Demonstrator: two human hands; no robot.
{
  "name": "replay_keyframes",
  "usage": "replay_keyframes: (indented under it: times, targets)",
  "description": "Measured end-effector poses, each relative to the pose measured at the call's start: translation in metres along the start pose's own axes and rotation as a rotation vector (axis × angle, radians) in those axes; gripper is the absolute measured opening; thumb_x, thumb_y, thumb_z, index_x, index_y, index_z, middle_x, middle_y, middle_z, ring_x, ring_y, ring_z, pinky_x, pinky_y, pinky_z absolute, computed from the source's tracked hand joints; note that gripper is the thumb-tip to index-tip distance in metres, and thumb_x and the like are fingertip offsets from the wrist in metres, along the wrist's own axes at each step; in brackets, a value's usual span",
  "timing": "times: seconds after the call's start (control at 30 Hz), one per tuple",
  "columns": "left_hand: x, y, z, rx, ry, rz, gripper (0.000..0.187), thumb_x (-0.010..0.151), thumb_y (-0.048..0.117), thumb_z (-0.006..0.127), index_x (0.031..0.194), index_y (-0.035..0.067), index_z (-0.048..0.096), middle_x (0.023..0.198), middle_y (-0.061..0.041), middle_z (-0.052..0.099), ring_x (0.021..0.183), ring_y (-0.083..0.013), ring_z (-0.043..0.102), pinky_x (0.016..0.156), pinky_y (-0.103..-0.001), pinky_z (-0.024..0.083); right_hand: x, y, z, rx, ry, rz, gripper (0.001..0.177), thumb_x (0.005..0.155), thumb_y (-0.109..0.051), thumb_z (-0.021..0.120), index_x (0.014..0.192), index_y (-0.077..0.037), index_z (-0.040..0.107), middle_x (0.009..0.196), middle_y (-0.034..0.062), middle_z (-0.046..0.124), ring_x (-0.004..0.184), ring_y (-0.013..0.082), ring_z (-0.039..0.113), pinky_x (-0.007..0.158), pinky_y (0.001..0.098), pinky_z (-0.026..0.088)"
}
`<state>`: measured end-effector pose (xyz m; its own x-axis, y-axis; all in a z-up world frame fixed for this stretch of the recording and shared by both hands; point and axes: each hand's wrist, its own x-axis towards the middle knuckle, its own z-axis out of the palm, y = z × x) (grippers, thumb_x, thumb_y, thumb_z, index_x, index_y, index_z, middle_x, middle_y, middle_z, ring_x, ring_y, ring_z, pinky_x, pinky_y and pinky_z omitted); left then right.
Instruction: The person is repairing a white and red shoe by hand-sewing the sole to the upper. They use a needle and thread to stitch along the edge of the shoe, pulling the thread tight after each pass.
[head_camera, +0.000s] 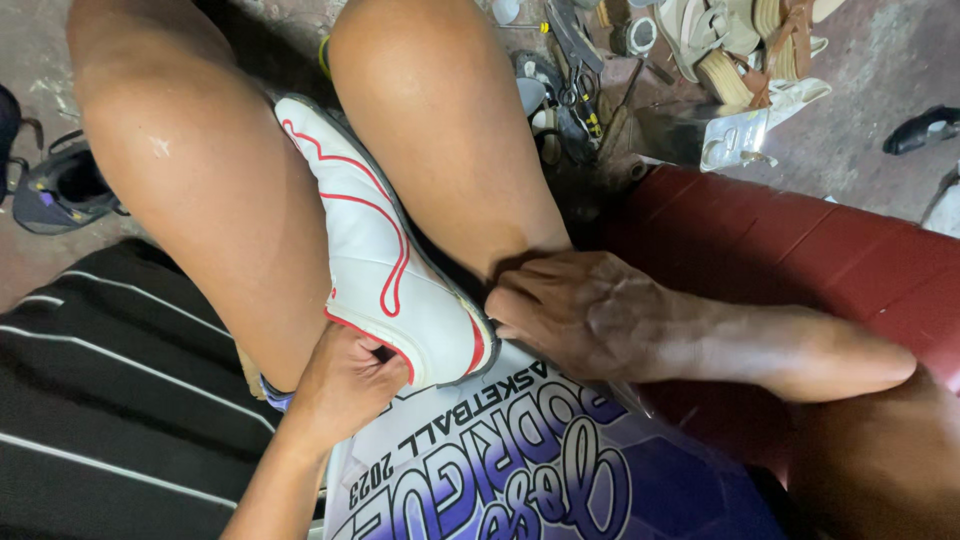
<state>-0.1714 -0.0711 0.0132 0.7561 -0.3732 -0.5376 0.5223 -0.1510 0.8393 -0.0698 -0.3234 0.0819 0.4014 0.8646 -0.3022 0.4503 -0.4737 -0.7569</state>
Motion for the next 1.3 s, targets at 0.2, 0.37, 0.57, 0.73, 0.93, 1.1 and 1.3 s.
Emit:
replay_keyframes:
  times: [0.2,0.37,0.57,0.73,0.93,1.1,1.3]
  targets:
    - [-0.002,-0.021,-0.001,0.002,-0.028,-0.019,0.016,0.080,-0.004,0.063,0.090,0.003,0.073,0.075,-0.003,0.070,0.071,-0.0106,0.063,0.072,-0.031,0.056,0.003,0.022,0.007,-0.016,-0.062,-0.027,0.027,0.094,-0.032,0.066,0.086,-0.008,0.057,0.081,0.0080,0.062,0.080,0.0283,0.067,0.069,0.0427,0.053]
    - [-0.003,-0.018,0.002,-0.122,0.008,0.009,0.019,0.081,-0.005,0.063,0.096,0.002,0.072,0.081,0.001,0.071,0.076,-0.0080,0.063,0.072,-0.029,0.055,-0.006,0.040,0.014,-0.208,-0.003,0.132,0.047,0.086,-0.063,0.067,0.079,-0.016,0.064,0.071,0.0023,0.063,0.067,0.0232,0.066,0.059,0.0385,0.051]
    - [0.001,-0.015,0.003,-0.093,0.016,-0.110,0.014,0.082,-0.005,0.065,0.094,0.000,0.072,0.078,-0.001,0.068,0.074,-0.0093,0.059,0.067,-0.029,0.054,-0.027,0.081,0.003,-0.504,0.132,0.074,0.049,0.087,-0.064,0.067,0.066,-0.020,0.061,0.064,-0.0060,0.061,0.061,0.0140,0.064,0.055,0.0370,0.048]
    - [-0.002,-0.019,0.002,-0.112,0.022,-0.114,0.018,0.082,-0.009,0.061,0.094,-0.001,0.072,0.079,-0.002,0.069,0.075,-0.0096,0.061,0.069,-0.029,0.055,-0.049,0.145,-0.032,-0.653,0.058,0.208,0.045,0.090,-0.059,0.067,0.071,-0.018,0.064,0.070,-0.0030,0.061,0.073,0.0214,0.065,0.070,0.0390,0.052]
    - [-0.004,-0.021,0.004,-0.151,0.055,-0.023,0.024,0.081,-0.012,0.059,0.100,-0.001,0.070,0.089,0.000,0.071,0.085,-0.0089,0.063,0.077,-0.028,0.056,-0.066,0.177,-0.071,-0.675,0.404,0.430,0.021,0.104,-0.027,0.080,0.092,-0.010,0.074,0.082,0.0054,0.071,0.076,0.0241,0.068,0.078,0.0409,0.054]
    - [-0.007,-0.025,0.008,-0.194,0.058,-0.031,0.025,0.081,-0.013,0.059,0.101,-0.002,0.070,0.091,-0.001,0.072,0.086,-0.0089,0.065,0.077,-0.028,0.056,-0.039,0.111,-0.058,0.122,0.568,0.253,0.026,0.106,-0.028,0.065,0.116,-0.004,0.066,0.107,0.0099,0.071,0.097,0.0246,0.071,0.088,0.0376,0.056]
    - [-0.020,-0.040,-0.007,-0.376,-0.036,-0.108,0.029,0.078,-0.010,0.054,0.103,-0.003,0.069,0.088,-0.001,0.064,0.078,-0.0082,0.057,0.067,-0.027,0.049,-0.006,0.030,0.008,0.384,0.082,0.036,0.043,0.093,-0.033,0.072,0.119,0.000,0.063,0.100,0.0102,0.073,0.086,0.0229,0.075,0.075,0.0367,0.059]
